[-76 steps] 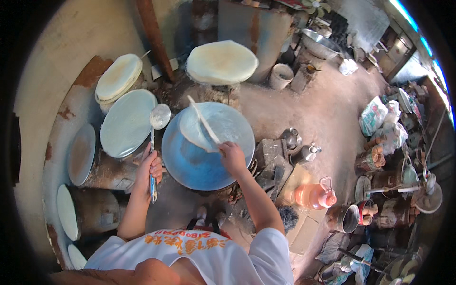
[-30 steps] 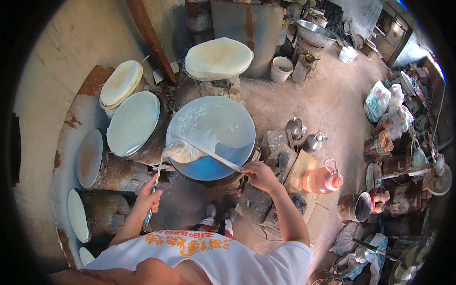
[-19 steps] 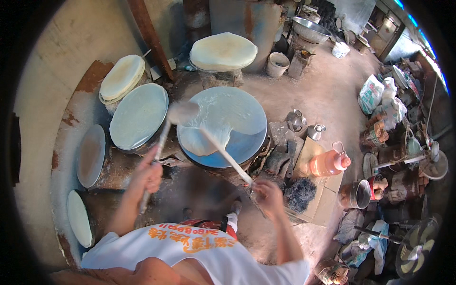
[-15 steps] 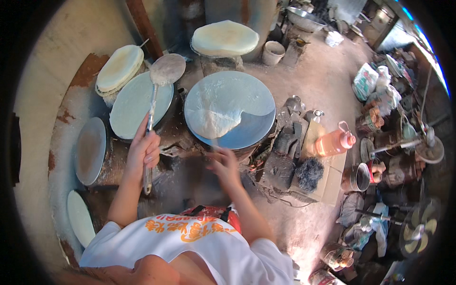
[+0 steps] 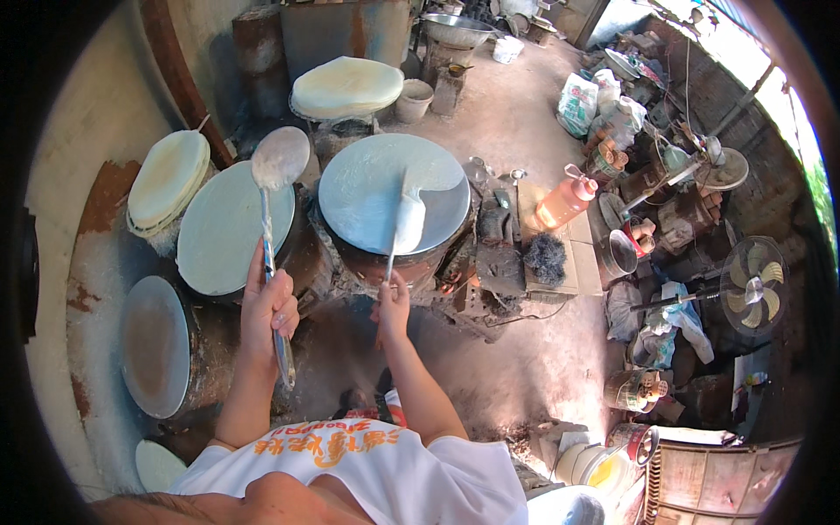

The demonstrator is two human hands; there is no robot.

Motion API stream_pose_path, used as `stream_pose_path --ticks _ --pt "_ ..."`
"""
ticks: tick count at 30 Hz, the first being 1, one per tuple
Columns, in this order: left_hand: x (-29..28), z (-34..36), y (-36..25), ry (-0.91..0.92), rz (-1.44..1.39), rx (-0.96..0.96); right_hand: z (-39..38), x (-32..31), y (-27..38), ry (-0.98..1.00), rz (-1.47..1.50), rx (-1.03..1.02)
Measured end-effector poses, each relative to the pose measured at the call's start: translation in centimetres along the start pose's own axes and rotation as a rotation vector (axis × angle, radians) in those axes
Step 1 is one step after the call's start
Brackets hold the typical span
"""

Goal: The person pours liquid batter onto multiple heated drums with a ladle and spreads it into a thin layer using a wooden tool, then removes and stacks the finished wraps by hand.

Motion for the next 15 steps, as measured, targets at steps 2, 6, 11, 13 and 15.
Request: stream_pose_path --ticks 2,6,11,13,15 --pt "0.2 0.4 0.6 0.011 0.025 -0.019 3.1 -0.5 1.7 -0.076 -0.088 -0.075" --pt "1.0 0.8 1.7 0.049 0.053 -0.036 8.0 -0.9 1.8 -0.081 -0.235 -0.305" --pt "1.0 1.7 1.8 0.027 0.107 -0.052 -3.9 -7.8 2.6 0.125 -0.266 0.178" --pt "1.3 2.6 2.7 0.026 0.118 -0.077 -1.7 -11.2 5.3 0.074 -0.336 0.134" --pt "2.5 3.2 3.2 0.038 0.114 -0.073 1.7 -11.9 7.4 0.114 -0.328 0.104"
Point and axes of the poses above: each hand's wrist, its own z-axis towards the middle knuckle, its own x-axis out of the palm, y = z × x, the point moved 5 cm from there along z, towards the middle knuckle, and after that the axes turned 8 degrees about -x, right-handed, at the moved point
